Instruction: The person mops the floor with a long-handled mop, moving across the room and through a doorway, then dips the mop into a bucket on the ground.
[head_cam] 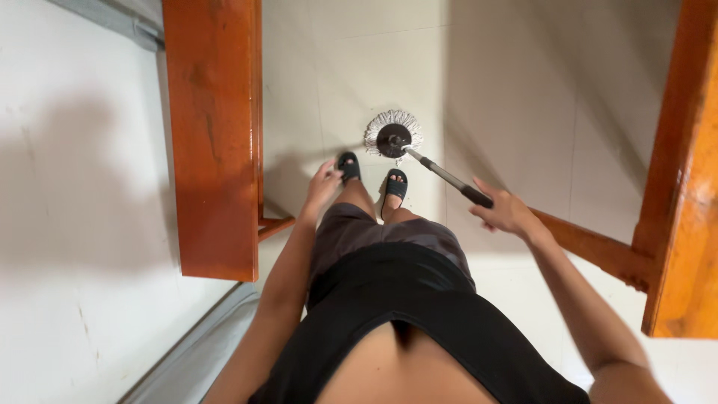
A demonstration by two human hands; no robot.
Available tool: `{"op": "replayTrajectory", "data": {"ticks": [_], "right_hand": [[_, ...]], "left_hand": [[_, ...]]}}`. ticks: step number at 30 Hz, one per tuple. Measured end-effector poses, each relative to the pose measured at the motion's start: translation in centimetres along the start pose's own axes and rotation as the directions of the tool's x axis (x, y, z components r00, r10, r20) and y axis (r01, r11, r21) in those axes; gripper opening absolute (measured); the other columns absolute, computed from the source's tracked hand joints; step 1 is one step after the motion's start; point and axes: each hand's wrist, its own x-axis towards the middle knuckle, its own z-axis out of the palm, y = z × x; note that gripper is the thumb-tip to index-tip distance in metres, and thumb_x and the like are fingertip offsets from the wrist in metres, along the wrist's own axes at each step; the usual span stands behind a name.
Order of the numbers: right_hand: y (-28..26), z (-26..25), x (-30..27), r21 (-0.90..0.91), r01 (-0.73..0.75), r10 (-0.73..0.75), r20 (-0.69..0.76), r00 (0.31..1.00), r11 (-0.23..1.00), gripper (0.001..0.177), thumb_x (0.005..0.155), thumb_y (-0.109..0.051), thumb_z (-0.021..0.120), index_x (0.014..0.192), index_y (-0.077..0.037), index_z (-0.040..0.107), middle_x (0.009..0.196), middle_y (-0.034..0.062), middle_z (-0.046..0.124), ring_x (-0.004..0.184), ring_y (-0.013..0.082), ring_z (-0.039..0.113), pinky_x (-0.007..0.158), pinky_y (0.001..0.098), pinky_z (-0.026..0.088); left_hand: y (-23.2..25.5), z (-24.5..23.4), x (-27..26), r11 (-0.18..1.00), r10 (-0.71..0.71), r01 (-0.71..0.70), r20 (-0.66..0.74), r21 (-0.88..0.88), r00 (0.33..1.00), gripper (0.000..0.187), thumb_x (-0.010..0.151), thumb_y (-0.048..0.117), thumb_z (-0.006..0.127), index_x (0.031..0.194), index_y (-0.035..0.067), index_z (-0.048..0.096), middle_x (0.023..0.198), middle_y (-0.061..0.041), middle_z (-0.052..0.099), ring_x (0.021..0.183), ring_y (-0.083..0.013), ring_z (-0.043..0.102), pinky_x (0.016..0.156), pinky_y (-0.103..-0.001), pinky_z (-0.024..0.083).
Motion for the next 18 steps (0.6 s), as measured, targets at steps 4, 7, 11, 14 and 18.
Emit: {"op": "replayTrajectory", "data": {"ticks": [4,7,11,14,18], "right_hand": [[-5.5,0.4,-1.5,0.127,0.287,-0.243,-0.282,0.928,0.949,0.082,0.087,-0.045,0.068,0.158,-0.016,0.041,0.076,0.0105,0.078,0.077,0.0263,0.077,0.083,0.0403,0.059],[-10.9,2.0,-2.0,0.425,0.372,-0.218,-0.368,0.904,0.825,0.089,0.085,-0.047,0.067,0.16,-0.013,0.033,0.085,0.0132,0.078,0.081,0.0284,0.08,0.085,0.0375,0.06],[-14.4,4.2,-2.8,0.213,0.497,-0.27,-0.63,0.728,0.841,0.09,0.094,-0.041,0.075,0.162,-0.004,0.03,0.105,0.0198,0.076,0.098,0.0333,0.073,0.093,0.042,0.055],[-13.9,6.6,-3.9,0.507,0.484,-0.062,-0.642,0.764,0.713,0.083,0.091,-0.035,0.069,0.161,-0.012,0.03,0.115,0.0134,0.076,0.097,0.0256,0.076,0.087,0.0366,0.057],[-9.3,13.5,-7.3,0.67,0.294,0.23,-0.577,0.783,0.682,0.067,0.097,-0.031,0.065,0.158,-0.013,0.042,0.116,0.0109,0.076,0.094,0.0212,0.076,0.082,0.0349,0.059]], "left_hand": [[9.8,7.5,-0.7,0.911,0.299,-0.385,0.407,0.147,0.863,0.068,0.086,0.008,0.073,0.15,0.015,0.051,0.127,-0.012,0.068,0.114,-0.0209,0.064,0.091,-0.032,0.059],[15.2,11.3,-1.9,0.432,0.684,-0.894,0.603,0.119,0.411,0.08,0.072,0.014,0.089,0.143,0.005,0.053,0.128,-0.022,0.066,0.114,-0.0386,0.062,0.098,-0.049,0.051],[16.9,12.1,0.5,0.643,0.454,-0.751,0.716,0.149,0.53,0.038,0.081,0.02,0.084,0.11,0.009,0.062,0.106,-0.006,0.074,0.093,-0.0213,0.072,0.082,-0.035,0.058],[14.8,9.7,6.1,0.898,0.095,-0.329,0.6,0.293,0.794,0.023,0.09,0.028,0.077,0.095,0.008,0.065,0.086,-0.004,0.066,0.071,-0.0174,0.059,0.061,-0.037,0.048],[13.0,3.1,17.5,0.88,0.46,-0.357,0.378,-0.314,0.803,0.015,0.101,0.023,0.065,0.095,0.009,0.068,0.093,-0.002,0.068,0.086,-0.0119,0.063,0.078,-0.032,0.052]]}}
